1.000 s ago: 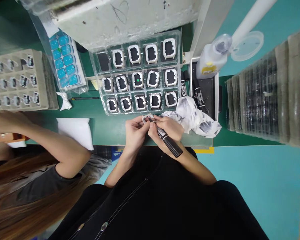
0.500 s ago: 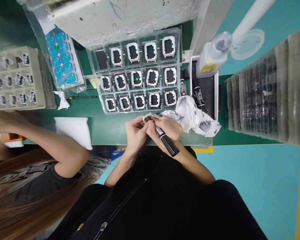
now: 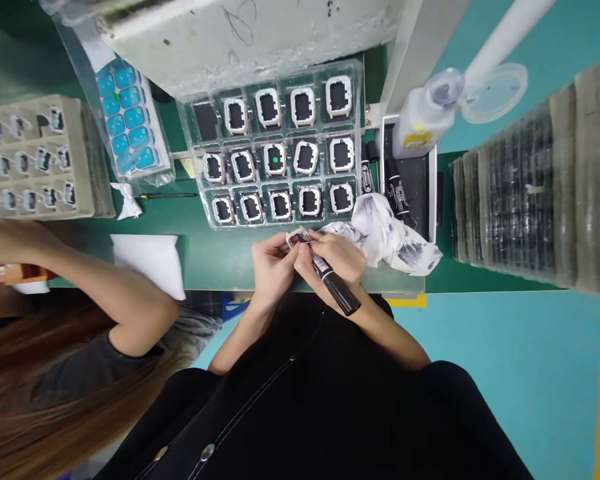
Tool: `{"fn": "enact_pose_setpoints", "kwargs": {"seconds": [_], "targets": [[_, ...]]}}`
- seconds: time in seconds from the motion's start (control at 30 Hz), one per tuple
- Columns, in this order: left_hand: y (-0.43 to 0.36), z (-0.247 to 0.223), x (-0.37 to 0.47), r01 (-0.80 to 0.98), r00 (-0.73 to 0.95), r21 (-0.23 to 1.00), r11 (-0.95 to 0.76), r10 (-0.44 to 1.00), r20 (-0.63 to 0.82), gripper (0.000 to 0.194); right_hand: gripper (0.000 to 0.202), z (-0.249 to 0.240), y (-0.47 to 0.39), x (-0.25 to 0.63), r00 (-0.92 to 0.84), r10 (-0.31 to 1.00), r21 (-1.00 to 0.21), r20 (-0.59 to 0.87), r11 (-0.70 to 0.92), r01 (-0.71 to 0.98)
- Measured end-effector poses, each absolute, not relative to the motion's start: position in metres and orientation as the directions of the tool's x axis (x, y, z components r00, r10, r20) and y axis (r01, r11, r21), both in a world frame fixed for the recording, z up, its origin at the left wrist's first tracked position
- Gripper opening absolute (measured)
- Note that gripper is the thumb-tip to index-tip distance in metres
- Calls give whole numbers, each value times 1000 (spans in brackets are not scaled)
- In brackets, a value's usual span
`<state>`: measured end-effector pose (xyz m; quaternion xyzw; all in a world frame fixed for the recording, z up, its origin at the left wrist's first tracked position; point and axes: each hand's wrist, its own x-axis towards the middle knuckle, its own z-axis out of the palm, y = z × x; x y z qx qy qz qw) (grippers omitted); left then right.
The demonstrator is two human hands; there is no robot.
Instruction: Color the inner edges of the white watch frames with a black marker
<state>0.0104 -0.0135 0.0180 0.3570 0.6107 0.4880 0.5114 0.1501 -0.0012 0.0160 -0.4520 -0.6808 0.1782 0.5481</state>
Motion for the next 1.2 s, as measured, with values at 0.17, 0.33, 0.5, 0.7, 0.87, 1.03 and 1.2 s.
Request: {"fn": "enact_pose_setpoints", "kwargs": {"seconds": [0.17, 0.33, 0.5, 0.7, 0.87, 1.03, 1.2], "targets": [[-13, 19, 11, -87, -216, 959, 271, 934, -283, 44, 14, 16, -1, 151, 3, 818, -748, 575, 524, 407], [-11, 20, 10, -119, -189, 954, 276, 937, -294, 39, 15, 18, -1, 151, 15, 817, -755, 577, 526, 393], [-9, 21, 8, -187, -110, 928, 324, 931, -347, 38, 15, 20, -4, 153, 91, 827, -800, 555, 500, 333], [-13, 40, -15, 156, -12, 964, 216, 976, -216, 26, 16, 9, -8, 164, 196, 788, -804, 584, 527, 277], [33, 57, -70, 129, -230, 987, 100, 971, -69, 35, 15, -2, -6, 166, 211, 800, -822, 562, 512, 249], [130, 56, -131, 446, -534, 895, 11, 806, 256, 41, 15, 7, -2, 164, 204, 764, -780, 613, 543, 309], [175, 58, -129, 849, -370, 479, 225, 899, 234, 25, 13, 6, -1, 169, 211, 748, -760, 629, 533, 372]]}}
